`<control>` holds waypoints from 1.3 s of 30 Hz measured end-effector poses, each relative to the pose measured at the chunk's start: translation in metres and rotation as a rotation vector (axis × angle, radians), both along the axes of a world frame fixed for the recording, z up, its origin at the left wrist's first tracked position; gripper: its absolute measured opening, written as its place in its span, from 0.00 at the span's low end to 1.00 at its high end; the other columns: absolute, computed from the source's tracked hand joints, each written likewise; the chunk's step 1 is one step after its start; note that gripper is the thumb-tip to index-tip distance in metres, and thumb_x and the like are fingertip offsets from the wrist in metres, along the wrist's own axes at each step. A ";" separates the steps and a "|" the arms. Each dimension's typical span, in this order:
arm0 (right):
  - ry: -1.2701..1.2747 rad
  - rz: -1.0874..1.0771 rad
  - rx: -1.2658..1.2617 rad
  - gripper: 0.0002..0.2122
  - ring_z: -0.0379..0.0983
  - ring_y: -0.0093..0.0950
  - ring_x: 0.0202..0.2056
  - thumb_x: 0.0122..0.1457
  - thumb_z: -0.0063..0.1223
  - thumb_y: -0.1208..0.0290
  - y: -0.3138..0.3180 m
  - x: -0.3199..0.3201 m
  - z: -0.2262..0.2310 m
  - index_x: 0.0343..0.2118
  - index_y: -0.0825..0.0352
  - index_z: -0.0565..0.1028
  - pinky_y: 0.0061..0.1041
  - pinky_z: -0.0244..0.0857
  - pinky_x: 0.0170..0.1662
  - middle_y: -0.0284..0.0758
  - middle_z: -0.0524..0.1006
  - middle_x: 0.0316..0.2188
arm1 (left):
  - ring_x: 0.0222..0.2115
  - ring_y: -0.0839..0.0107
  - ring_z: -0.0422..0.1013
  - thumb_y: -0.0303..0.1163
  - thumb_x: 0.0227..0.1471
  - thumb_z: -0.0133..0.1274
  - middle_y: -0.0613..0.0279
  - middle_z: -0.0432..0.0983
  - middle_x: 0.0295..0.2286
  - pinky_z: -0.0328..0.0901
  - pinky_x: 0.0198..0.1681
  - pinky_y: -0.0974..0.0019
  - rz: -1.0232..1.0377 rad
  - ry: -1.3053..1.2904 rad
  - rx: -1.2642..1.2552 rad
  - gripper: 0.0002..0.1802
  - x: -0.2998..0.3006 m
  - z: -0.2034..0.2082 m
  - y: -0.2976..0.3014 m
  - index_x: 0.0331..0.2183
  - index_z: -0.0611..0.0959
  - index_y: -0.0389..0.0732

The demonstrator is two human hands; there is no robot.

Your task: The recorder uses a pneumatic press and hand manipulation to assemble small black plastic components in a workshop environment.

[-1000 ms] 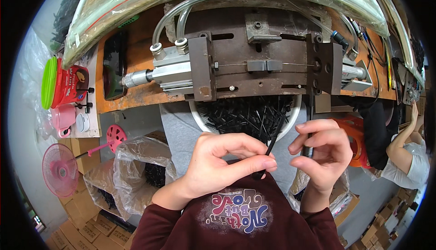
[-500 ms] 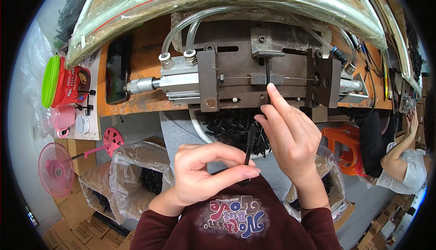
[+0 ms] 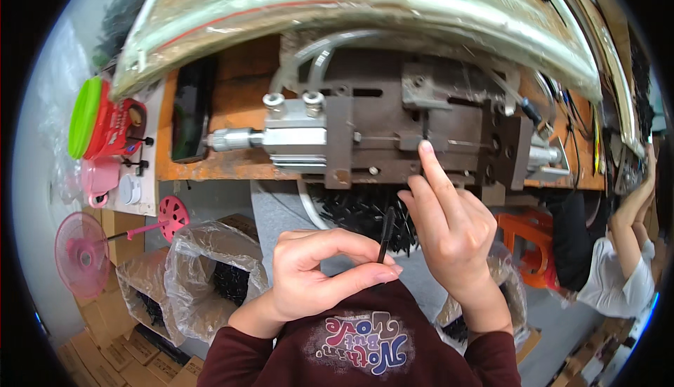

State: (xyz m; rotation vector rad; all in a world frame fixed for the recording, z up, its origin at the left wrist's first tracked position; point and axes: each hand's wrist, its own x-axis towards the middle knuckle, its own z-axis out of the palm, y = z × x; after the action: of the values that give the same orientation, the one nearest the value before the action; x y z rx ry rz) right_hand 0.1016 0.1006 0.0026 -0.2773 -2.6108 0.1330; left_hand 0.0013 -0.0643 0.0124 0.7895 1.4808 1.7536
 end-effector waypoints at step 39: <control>-0.059 0.203 -0.552 0.21 0.73 0.39 0.43 0.43 0.70 0.68 -0.022 0.056 -0.104 0.41 0.69 0.77 0.32 0.69 0.44 0.41 0.76 0.46 | 0.19 0.69 0.70 0.22 0.38 0.66 0.62 0.81 0.28 0.62 0.21 0.69 -0.102 1.145 0.031 0.21 -0.035 -0.010 -0.038 0.40 0.82 0.39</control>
State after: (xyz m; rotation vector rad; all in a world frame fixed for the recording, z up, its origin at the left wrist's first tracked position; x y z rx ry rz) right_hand 0.1572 0.0784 -0.1016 -0.2034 -2.6065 0.9324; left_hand -0.0338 -0.1021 0.0025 2.0418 2.0089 1.2297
